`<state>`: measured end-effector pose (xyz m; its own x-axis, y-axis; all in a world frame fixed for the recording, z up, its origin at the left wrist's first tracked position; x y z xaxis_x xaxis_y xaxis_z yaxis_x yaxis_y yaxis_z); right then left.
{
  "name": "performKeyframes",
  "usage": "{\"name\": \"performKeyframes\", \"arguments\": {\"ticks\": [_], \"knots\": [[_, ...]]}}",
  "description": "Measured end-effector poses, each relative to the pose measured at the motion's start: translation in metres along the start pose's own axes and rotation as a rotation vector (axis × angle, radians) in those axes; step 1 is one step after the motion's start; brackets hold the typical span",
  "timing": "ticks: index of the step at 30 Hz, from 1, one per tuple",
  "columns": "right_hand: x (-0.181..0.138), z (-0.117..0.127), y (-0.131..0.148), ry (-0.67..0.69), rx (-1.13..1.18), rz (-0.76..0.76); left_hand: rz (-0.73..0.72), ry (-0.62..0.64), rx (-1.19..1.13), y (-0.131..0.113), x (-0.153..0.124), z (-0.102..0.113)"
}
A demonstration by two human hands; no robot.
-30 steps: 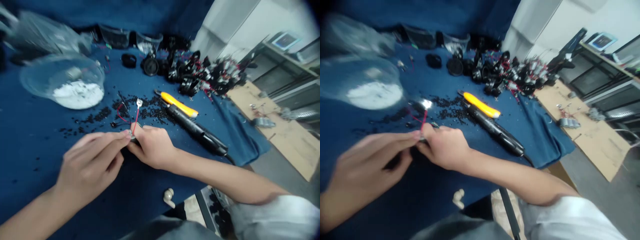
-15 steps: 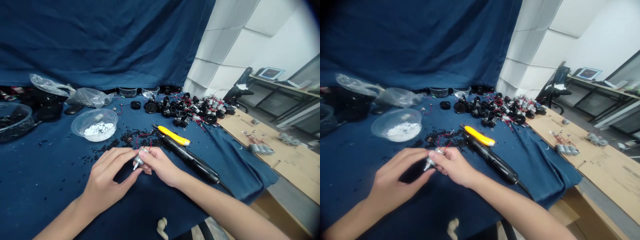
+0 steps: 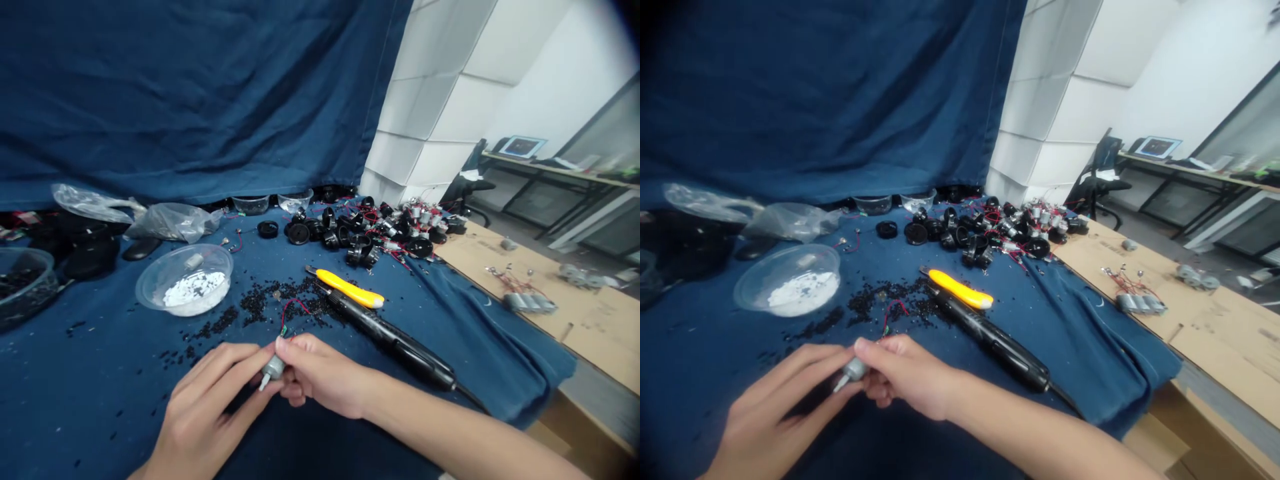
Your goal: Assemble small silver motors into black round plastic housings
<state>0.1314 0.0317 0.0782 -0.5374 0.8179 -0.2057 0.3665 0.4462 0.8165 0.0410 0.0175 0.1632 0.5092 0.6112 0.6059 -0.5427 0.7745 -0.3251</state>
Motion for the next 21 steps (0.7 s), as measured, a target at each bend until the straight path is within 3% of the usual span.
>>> {"name": "performKeyframes", "arguments": {"ticks": [4, 7, 10, 13, 17, 21], "knots": [[0.006, 0.004, 0.006, -0.048, -0.049, 0.070, -0.008, 0.003, -0.030, 0.001, -0.002, 0.000], [0.005, 0.015, 0.028, -0.177, -0.112, 0.273, 0.059, -0.025, -0.015, 0.012, 0.002, 0.007], [-0.002, 0.025, 0.050, -0.294, -0.135, 0.465, 0.186, 0.002, 0.040, 0.036, 0.030, 0.006], [-0.009, 0.030, 0.066, -0.337, -0.153, 0.593, 0.230, 0.105, 0.129, 0.060, 0.085, -0.020], [-0.013, 0.037, 0.078, -0.376, -0.181, 0.678, 0.228, 0.210, 0.297, 0.085, 0.160, -0.079], [-0.015, 0.046, 0.085, -0.430, -0.187, 0.723, 0.228, 0.262, 0.460, 0.097, 0.198, -0.128]]}}
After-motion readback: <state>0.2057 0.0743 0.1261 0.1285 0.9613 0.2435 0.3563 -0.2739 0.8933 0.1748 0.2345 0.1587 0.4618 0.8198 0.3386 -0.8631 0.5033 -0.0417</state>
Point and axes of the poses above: each hand's wrist, its own x-axis towards the middle knuckle, its own z-axis out of the back of the hand, y = z × x, the point moved 9 cm from there along x, towards the middle knuckle, and after that the axes turned 7 degrees about x, right-handed, at the moved point
